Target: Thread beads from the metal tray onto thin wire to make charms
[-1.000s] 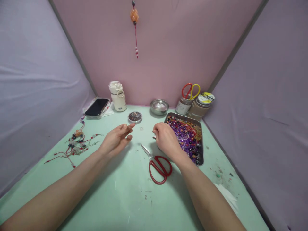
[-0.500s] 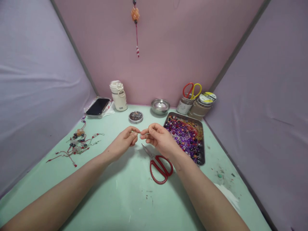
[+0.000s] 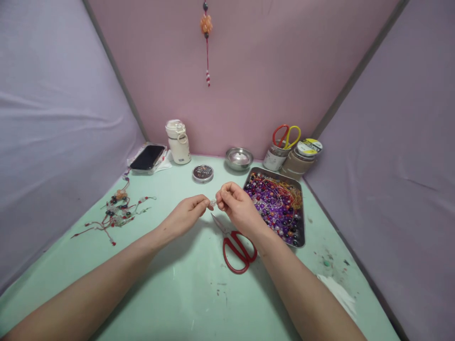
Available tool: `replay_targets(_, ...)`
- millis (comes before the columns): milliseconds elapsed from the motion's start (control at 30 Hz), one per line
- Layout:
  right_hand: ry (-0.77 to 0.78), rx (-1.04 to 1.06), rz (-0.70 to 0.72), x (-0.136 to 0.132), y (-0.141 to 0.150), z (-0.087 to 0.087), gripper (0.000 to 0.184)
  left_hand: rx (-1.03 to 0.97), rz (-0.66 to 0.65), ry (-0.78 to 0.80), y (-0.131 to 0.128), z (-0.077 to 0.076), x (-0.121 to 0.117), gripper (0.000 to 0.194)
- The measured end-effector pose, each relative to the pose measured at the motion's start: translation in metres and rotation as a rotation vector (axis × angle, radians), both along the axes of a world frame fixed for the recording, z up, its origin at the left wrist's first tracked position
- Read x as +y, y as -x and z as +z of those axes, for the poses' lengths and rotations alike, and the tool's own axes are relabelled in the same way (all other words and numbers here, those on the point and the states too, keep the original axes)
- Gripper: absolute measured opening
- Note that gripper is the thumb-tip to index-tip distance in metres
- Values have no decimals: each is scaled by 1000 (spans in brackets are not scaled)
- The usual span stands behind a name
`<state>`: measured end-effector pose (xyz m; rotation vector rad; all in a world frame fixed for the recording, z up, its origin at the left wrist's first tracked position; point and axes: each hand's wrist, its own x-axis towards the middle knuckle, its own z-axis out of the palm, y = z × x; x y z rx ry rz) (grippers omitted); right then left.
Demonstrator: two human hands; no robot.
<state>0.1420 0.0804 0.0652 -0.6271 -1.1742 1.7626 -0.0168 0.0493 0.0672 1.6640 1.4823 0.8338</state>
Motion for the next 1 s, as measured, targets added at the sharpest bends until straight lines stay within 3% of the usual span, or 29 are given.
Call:
replay_targets(167, -36, -25, -27, 2, -2, 0, 20, -121, 28, 20, -3, -1, 0, 28)
replay_targets(367, -139, -130, -29, 1, -3, 0, 19, -164, 43, -114, -8, -3, -3, 21)
replay_targets(533, -80, -51, -50, -3, 1, 4, 22, -240, 71, -190, -10, -4, -5, 16)
replay_targets(800, -24, -1, -71, -5, 2, 9, 25, -614, 61, 42, -15, -6, -6, 16)
replay_targets(1000, -200, -131, -104, -4, -2, 8, 17, -748, 9, 148, -18, -10, -6, 31)
